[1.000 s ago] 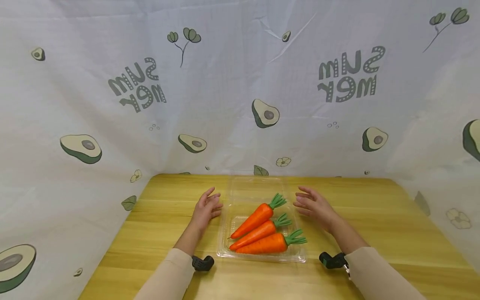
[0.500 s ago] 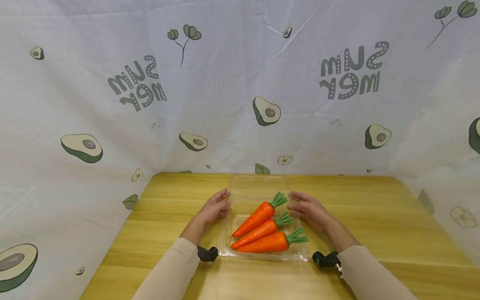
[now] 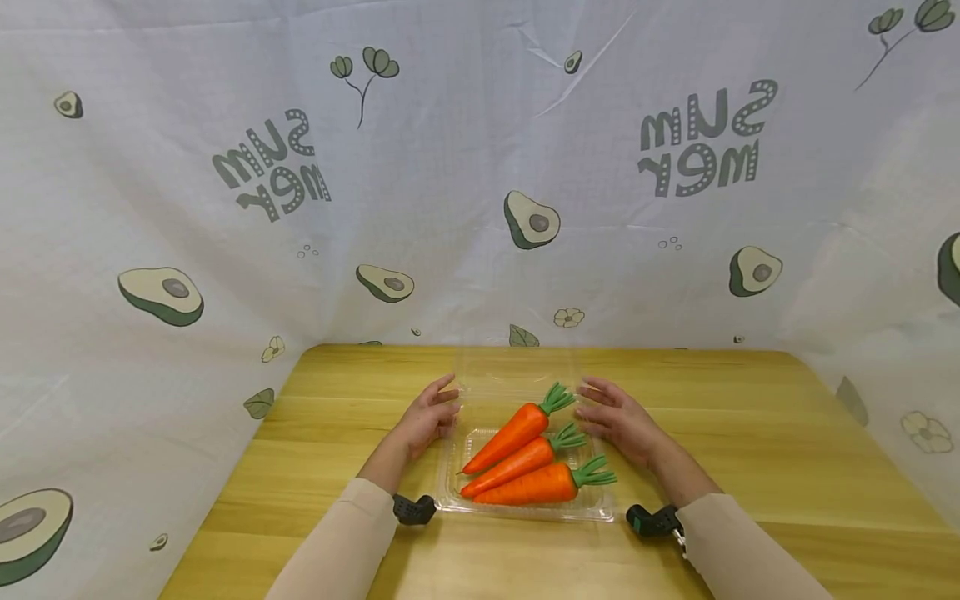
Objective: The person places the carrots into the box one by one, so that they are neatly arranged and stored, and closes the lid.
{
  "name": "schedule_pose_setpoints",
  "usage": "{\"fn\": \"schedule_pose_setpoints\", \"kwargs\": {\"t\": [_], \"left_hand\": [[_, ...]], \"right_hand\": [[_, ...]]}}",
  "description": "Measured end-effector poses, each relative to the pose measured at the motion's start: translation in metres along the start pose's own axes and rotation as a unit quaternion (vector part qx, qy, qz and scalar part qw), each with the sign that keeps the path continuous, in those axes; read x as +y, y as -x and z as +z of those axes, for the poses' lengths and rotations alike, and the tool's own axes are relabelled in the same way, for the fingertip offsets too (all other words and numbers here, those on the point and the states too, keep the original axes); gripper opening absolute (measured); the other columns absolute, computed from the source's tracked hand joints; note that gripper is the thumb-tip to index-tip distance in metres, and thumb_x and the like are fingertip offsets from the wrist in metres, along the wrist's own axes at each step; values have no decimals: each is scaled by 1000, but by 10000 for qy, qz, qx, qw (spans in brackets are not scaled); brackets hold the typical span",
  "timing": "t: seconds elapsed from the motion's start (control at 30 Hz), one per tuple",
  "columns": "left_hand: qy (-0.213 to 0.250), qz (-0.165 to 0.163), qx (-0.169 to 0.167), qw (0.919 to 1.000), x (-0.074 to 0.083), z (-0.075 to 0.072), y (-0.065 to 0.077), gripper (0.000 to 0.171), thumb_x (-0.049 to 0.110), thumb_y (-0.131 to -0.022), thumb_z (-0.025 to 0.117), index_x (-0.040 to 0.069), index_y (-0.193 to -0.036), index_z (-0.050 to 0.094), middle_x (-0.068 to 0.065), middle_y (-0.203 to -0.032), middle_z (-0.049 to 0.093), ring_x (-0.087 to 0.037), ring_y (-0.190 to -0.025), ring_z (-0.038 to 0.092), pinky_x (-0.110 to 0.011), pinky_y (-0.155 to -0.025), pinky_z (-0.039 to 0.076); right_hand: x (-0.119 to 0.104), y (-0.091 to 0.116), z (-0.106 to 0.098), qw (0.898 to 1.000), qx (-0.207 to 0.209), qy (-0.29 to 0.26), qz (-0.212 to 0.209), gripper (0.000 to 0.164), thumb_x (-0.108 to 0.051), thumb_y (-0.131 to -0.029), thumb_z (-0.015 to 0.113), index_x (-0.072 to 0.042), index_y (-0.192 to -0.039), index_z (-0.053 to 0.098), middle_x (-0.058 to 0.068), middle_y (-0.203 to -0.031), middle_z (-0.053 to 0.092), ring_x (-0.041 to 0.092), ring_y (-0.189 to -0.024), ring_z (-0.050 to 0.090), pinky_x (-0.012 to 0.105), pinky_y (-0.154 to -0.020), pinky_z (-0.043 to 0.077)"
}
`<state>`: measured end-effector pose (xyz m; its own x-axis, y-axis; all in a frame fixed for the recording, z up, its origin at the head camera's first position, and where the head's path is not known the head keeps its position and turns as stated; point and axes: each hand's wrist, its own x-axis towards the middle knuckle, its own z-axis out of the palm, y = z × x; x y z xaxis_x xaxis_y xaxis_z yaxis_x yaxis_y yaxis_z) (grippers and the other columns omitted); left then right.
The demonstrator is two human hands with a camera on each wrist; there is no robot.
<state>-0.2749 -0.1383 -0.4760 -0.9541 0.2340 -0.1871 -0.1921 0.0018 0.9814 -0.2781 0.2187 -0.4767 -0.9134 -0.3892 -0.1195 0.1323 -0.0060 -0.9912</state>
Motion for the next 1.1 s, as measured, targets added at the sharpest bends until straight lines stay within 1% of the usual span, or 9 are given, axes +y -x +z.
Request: {"fn": "schedule_pose_setpoints", "kwargs": {"t": [0.2,0.3,0.37,0.47,0.57,0.67,0.73,0.9,1.1], "left_hand": [[-327,143,446,9984,-1,1,1,66,8,-100,59,18,-160,34,-22,-136,49,-13,-70,45,-22,-62,42],[-436,226,554,9973,-1,2,3,65,8,-100,60,20,-159,35,-19,-129,52,-14,-65,43,-23,-58,39],[-376,258,595,9972,-2,3,4,65,8,-100,60,22,-159,36,-16,-126,53,-14,-64,41,-23,-56,36],[-226,345,635,9971,-4,4,4,63,7,-101,60,22,-157,38,-13,-121,53,-13,-62,39,-22,-53,33],[-138,435,657,9968,-5,5,5,60,6,-100,61,20,-155,40,-11,-118,53,-13,-60,38,-21,-51,33],[-123,488,681,9964,-5,6,5,57,4,-100,61,19,-151,42,-11,-118,53,-13,-59,39,-21,-50,33],[-128,516,709,9961,-5,7,5,55,4,-100,61,18,-149,43,-11,-118,54,-12,-58,39,-21,-49,34],[-190,669,771,9946,-5,7,5,49,3,-100,61,13,-145,45,-15,-121,56,-12,-59,42,-21,-49,35],[-144,749,769,9941,-4,9,5,40,0,-100,58,8,-138,46,-21,-125,55,-11,-60,44,-19,-49,36]], "right_hand": [[-3,2,4,9988,299,358,-138,72,-8,-101,57,-5,-161,15,36,-159,26,4,-100,63,23,-82,55],[-4,4,4,9981,343,477,-172,70,-9,-102,55,-7,-161,17,36,-158,29,6,-95,60,23,-78,52],[-4,4,4,9982,319,468,-205,68,-10,-103,55,-9,-160,19,36,-156,31,7,-91,58,23,-75,51],[-3,5,4,9984,331,397,-235,63,-9,-103,56,-15,-159,27,28,-149,44,8,-85,57,23,-72,49],[-1,6,3,9986,340,334,-243,60,-9,-103,57,-20,-156,33,7,-135,56,7,-84,58,22,-72,51],[-1,7,3,9987,349,268,-249,58,-8,-103,57,-20,-155,34,-8,-125,59,6,-83,59,20,-72,52],[-1,8,4,9988,340,212,-266,57,-8,-103,57,-18,-154,34,-11,-123,59,5,-83,59,19,-73,53],[-1,10,3,9990,296,-19,-349,49,-7,-104,55,-18,-148,39,-8,-124,60,4,-84,61,17,-75,55],[-1,11,3,9984,216,-208,-483,35,-6,-104,56,-20,-134,48,-9,-123,62,5,-82,61,17,-75,56]]}}
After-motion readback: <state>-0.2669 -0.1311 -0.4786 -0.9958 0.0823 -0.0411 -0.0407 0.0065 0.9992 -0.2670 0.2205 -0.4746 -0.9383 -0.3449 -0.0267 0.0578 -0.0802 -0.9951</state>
